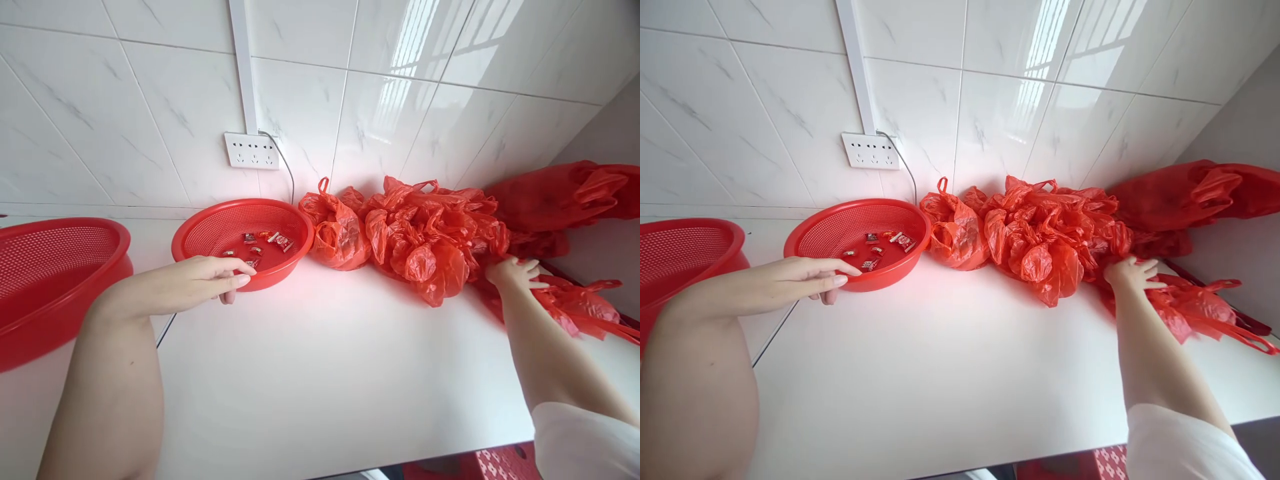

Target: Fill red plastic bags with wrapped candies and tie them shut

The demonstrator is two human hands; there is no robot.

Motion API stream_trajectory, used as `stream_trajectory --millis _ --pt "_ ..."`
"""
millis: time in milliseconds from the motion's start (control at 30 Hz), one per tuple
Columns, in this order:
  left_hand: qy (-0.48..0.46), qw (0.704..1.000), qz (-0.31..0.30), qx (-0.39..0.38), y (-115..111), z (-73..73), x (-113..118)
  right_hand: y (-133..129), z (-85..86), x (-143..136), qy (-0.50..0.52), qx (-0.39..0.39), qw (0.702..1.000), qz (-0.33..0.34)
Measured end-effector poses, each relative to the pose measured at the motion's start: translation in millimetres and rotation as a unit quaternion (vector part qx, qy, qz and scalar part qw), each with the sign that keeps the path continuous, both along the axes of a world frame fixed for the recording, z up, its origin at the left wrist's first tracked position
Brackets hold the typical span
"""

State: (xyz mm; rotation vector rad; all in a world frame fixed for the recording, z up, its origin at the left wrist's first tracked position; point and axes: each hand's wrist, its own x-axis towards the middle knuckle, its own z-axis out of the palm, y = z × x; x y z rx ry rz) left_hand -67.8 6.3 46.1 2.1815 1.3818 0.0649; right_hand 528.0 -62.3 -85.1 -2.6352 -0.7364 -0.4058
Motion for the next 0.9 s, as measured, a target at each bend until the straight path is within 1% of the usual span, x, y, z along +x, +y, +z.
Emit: stream_trajectory --millis 67,167,200,233,300,367,433,500,533,567,600,667,700,733,767,800,867,900 --pt "0.021 0.999 -0.010 -0.038 0 0.9 2 13 14.8 -12 -0.019 0.045 0.998 0.028" --pt "0.024 0.999 -0.013 -0.042 0 1.1 6 33 40.8 -43 -0.048 0.081 0.987 0.128" --pt "0.022 0.999 -0.015 -0.043 0 1.0 7 39 48.1 -56 -0.048 0.089 0.984 0.149" --pt "0.021 0.999 -0.017 -0.044 1 0.8 8 44 54.1 -68 -0.041 0.099 0.982 0.156" --pt "0.022 0.998 -0.023 -0.048 1 0.9 9 52 61.7 -88 0.005 0.122 0.984 0.128" --pt "0.022 0.998 -0.031 -0.055 0 1.8 10 56 64.9 -101 0.065 0.122 0.984 0.109" --pt "0.019 0.997 -0.038 -0.064 -1 3.1 10 56 66.9 -109 0.103 0.109 0.980 0.134" --pt "0.018 0.997 -0.039 -0.071 -2 4.2 10 51 70.9 -117 0.098 0.118 0.971 0.181" --pt "0.018 0.996 -0.038 -0.073 -1 4.4 10 47 74.1 -122 0.080 0.150 0.963 0.210" --pt "0.019 0.996 -0.036 -0.076 -1 4.2 10 43 78.0 -128 0.054 0.198 0.948 0.243" --pt "0.020 0.996 -0.034 -0.080 0 3.7 11 39 82.1 -135 0.024 0.257 0.926 0.275" --pt "0.021 0.995 -0.035 -0.089 3 1.9 13 32 89.3 -147 -0.019 0.367 0.867 0.336" --pt "0.022 0.995 -0.038 -0.094 4 0.8 14 30 91.5 -151 -0.025 0.393 0.847 0.357" --pt "0.025 0.994 -0.041 -0.097 5 -0.3 15 29 92.2 -153 -0.020 0.389 0.844 0.369" --pt "0.028 0.994 -0.045 -0.098 6 -1.2 16 29 91.6 -152 -0.009 0.359 0.856 0.371" --pt "0.032 0.994 -0.047 -0.098 6 -2.0 18 29 89.7 -148 0.004 0.312 0.879 0.361" --pt "0.038 0.993 -0.047 -0.098 7 -3.0 20 30 84.1 -135 0.014 0.206 0.927 0.312" --pt "0.039 0.993 -0.046 -0.098 8 -3.3 20 30 81.3 -128 0.010 0.168 0.946 0.278"
